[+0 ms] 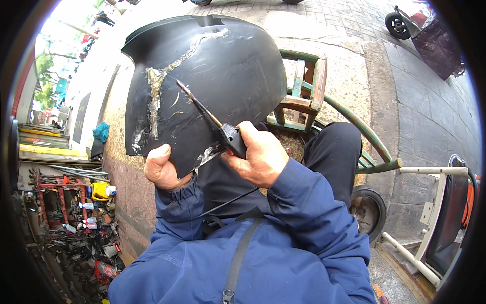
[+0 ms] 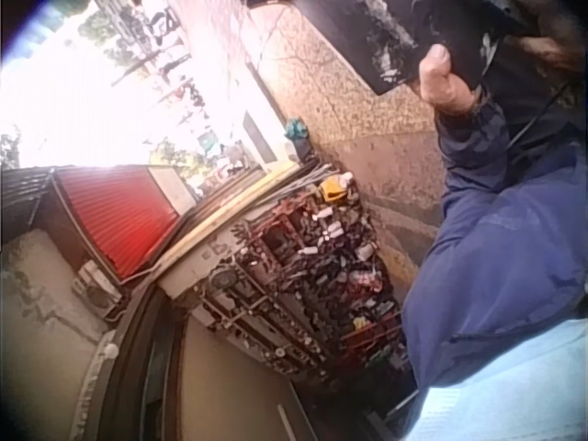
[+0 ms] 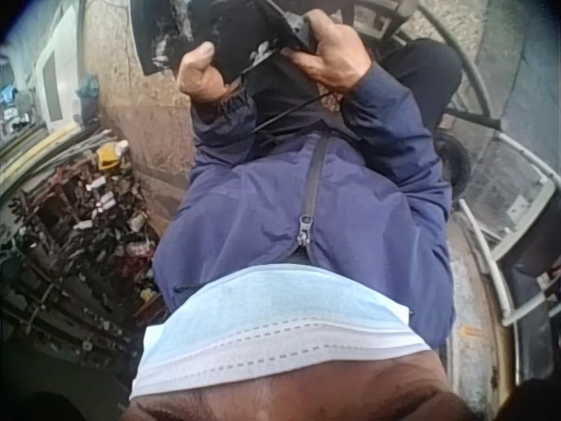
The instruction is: The person uses a soldering iron to melt and fuse a crack on a black plastic motorcycle fairing. They hold the fairing with one hand and guide the hot tip along the damaged area, producing smoke as the plastic softens and bonds.
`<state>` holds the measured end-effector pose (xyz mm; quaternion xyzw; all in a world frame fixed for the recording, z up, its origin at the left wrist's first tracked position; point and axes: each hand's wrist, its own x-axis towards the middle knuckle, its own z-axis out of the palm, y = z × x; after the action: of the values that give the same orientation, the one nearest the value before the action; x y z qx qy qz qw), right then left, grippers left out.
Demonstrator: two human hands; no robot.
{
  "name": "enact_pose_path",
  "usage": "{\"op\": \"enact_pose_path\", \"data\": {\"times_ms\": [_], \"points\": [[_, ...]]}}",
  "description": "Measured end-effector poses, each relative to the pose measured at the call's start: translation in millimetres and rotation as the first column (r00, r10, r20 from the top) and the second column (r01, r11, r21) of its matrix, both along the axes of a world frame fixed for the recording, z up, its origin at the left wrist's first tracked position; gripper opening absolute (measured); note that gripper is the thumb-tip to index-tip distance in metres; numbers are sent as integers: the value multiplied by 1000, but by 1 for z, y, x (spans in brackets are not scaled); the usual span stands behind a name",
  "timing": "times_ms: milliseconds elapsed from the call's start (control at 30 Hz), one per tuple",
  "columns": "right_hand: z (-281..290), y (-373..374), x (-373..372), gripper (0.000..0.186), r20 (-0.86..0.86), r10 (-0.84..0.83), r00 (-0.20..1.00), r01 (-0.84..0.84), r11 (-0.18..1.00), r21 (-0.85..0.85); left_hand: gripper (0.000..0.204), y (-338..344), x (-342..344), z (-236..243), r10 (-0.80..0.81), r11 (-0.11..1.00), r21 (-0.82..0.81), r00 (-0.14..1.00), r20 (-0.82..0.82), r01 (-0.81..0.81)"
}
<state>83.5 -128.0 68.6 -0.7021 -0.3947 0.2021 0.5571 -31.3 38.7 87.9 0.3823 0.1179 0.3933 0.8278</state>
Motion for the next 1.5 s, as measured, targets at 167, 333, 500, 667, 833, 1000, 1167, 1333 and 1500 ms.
{"op": "enact_pose_path", "data": {"times_ms": [167,333,500,667,833,1000,1167,1333,1500], "points": [[2,0,2,36,59,34,998,-35,999,26,68,4,-6,0,-99,995,-37,995,-22,98],[4,-2,-1,37,31,45,998,-46,998,35,67,9,-8,-5,-115,993,-34,993,-15,114],[2,0,2,37,49,20,999,-21,1000,11,67,9,-9,-4,-158,985,-68,987,-1,158],[1,-1,1,34,6,-24,1000,24,1000,8,68,7,-7,-4,-191,978,-65,979,76,196],[3,-1,2,35,36,12,999,-12,1000,4,68,8,-7,-8,-37,998,-55,998,-49,35],[6,-3,1,38,43,40,998,-41,998,41,67,10,-9,-10,-13,999,-35,998,-65,11],[3,0,3,35,40,10,999,-10,1000,5,67,10,-10,-9,-110,993,-46,994,-25,109],[1,0,2,35,47,-10,999,9,1000,19,66,9,-8,-9,-13,998,-55,999,-33,11],[2,0,1,35,9,-28,1000,28,1000,13,65,8,-8,-4,-102,994,-51,995,-4,102]]}}
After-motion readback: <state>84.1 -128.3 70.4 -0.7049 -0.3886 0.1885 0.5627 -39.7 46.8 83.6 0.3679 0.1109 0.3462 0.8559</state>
